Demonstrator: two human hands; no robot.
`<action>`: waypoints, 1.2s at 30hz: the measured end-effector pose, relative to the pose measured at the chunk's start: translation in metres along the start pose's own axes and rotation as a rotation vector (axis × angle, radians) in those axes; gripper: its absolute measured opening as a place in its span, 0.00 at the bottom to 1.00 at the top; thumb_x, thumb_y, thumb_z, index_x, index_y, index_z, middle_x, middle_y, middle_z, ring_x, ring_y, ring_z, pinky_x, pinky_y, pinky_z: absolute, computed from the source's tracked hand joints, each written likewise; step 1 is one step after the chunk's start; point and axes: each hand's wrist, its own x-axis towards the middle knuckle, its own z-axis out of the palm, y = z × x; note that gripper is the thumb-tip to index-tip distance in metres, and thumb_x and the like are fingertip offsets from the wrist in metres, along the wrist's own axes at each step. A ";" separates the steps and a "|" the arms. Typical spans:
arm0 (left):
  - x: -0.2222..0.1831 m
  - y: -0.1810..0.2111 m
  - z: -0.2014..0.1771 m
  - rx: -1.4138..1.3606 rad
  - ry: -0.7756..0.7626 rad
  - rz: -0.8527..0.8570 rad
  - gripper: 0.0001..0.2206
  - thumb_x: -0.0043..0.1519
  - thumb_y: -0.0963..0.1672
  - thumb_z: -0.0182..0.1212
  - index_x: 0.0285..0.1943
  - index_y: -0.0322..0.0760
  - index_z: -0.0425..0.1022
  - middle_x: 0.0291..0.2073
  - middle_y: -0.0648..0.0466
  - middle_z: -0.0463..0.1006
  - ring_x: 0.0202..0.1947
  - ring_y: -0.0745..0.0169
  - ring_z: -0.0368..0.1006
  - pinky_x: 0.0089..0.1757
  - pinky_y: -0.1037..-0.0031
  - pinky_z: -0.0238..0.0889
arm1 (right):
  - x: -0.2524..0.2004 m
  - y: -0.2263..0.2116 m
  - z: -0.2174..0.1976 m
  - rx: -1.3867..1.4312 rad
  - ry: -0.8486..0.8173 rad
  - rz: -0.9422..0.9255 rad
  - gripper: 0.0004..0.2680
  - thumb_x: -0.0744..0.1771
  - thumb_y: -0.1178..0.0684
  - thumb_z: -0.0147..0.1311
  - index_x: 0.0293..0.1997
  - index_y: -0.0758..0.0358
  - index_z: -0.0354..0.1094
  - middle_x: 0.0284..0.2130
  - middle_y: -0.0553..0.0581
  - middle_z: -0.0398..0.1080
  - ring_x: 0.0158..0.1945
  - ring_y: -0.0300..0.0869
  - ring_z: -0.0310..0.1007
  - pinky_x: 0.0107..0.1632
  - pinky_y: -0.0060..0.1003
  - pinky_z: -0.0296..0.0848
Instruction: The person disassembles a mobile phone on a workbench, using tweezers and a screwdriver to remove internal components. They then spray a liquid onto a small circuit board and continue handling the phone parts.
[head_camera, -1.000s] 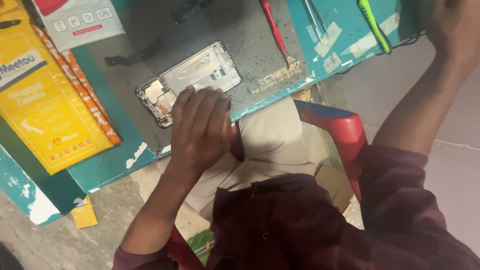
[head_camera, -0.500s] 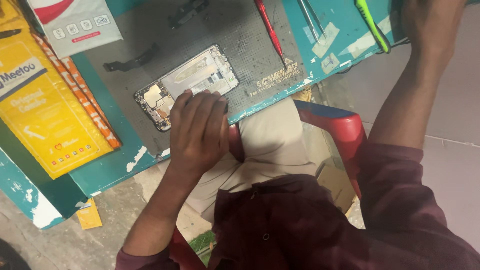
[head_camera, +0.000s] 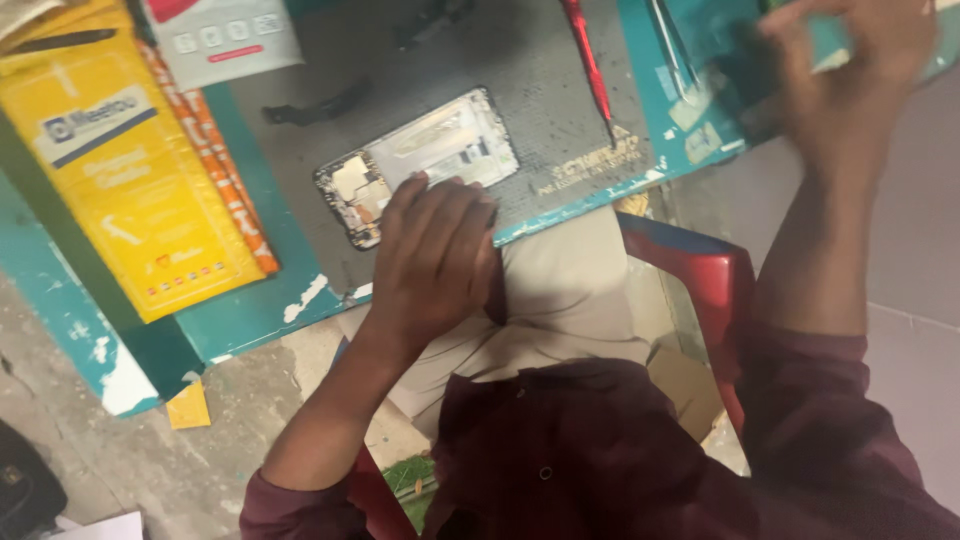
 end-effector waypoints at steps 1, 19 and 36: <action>0.000 0.000 -0.001 -0.011 0.005 -0.017 0.11 0.64 0.39 0.60 0.54 0.31 0.73 0.51 0.45 0.78 0.56 0.46 0.75 0.65 0.50 0.56 | 0.005 -0.021 0.005 0.034 -0.072 -0.095 0.04 0.68 0.63 0.63 0.45 0.65 0.73 0.43 0.60 0.75 0.50 0.50 0.71 0.55 0.44 0.68; -0.002 -0.006 -0.022 -0.646 0.289 -0.336 0.04 0.69 0.37 0.63 0.50 0.29 0.79 0.49 0.48 0.83 0.53 0.58 0.81 0.55 0.70 0.75 | 0.044 -0.107 0.059 0.019 -0.163 -0.067 0.05 0.67 0.64 0.60 0.46 0.72 0.74 0.36 0.62 0.77 0.38 0.48 0.80 0.44 0.39 0.76; -0.011 -0.018 -0.009 -1.222 0.411 -0.366 0.03 0.71 0.34 0.54 0.48 0.25 0.65 0.54 0.33 0.75 0.56 0.42 0.79 0.56 0.58 0.79 | 0.102 -0.114 0.078 -0.058 0.212 -0.198 0.10 0.68 0.60 0.63 0.50 0.76 0.70 0.42 0.68 0.72 0.44 0.60 0.73 0.46 0.50 0.71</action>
